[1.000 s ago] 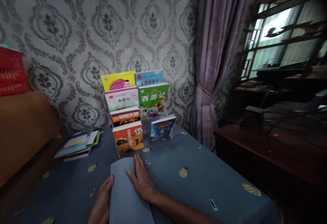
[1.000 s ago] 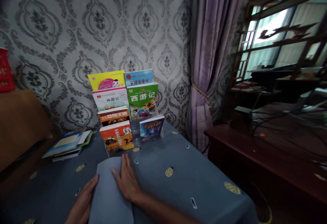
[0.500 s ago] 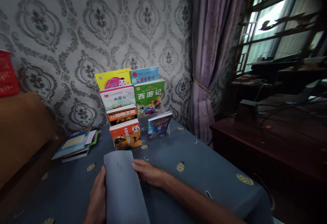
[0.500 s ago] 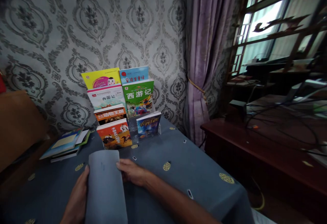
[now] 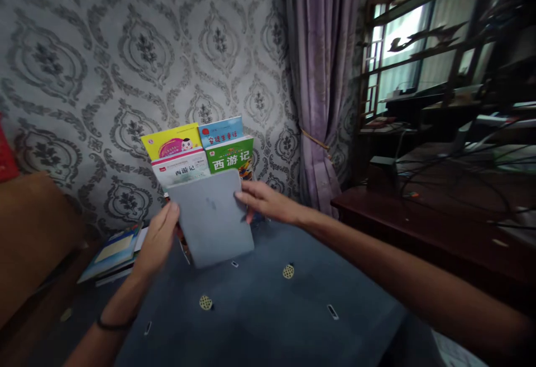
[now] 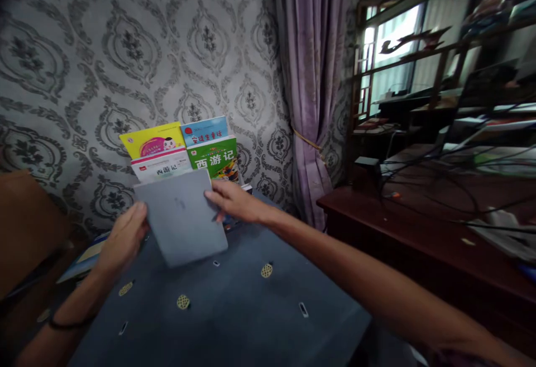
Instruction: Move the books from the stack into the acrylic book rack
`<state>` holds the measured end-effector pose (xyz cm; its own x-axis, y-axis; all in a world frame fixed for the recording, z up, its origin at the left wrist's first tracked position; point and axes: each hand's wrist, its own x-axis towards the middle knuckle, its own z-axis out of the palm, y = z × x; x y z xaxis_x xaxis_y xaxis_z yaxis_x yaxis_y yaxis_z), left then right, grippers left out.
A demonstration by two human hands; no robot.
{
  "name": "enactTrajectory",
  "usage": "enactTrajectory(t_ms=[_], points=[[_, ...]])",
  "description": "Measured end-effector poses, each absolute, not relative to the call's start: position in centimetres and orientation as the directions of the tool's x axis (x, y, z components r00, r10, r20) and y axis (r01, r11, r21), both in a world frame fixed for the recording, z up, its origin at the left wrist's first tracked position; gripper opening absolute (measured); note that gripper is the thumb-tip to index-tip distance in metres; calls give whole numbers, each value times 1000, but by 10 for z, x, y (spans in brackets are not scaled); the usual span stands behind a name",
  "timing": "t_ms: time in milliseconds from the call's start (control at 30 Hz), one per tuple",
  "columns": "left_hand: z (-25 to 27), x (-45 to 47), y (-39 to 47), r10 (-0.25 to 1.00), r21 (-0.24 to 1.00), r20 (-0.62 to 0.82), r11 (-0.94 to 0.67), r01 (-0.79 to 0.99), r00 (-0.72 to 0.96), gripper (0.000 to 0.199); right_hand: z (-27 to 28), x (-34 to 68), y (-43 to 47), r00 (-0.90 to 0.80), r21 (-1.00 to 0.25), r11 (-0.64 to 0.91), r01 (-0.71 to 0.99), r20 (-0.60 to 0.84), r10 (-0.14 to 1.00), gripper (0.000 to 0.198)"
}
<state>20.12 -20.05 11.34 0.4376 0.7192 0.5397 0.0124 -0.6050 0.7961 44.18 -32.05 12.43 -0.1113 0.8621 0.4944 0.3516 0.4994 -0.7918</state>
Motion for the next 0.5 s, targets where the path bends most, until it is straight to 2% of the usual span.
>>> enactTrajectory(t_ms=[100,267,367,500], points=[[163,217,-193,571,636,654,-770,47,497,45,161,460,-323,-58,-653,536,535,604,795,30],[218,253,-184,427,517,756,-854,-52,496,28,194,489,-307,42,-455,519,724,780,625,23],[224,275,-175,411,504,778,-860,-81,476,22,196,508,-286,78,-416,492,765,818,570,28],[214,296,-160,424,512,783,-855,-86,455,21,187,527,-258,81,-410,491,769,824,561,36]])
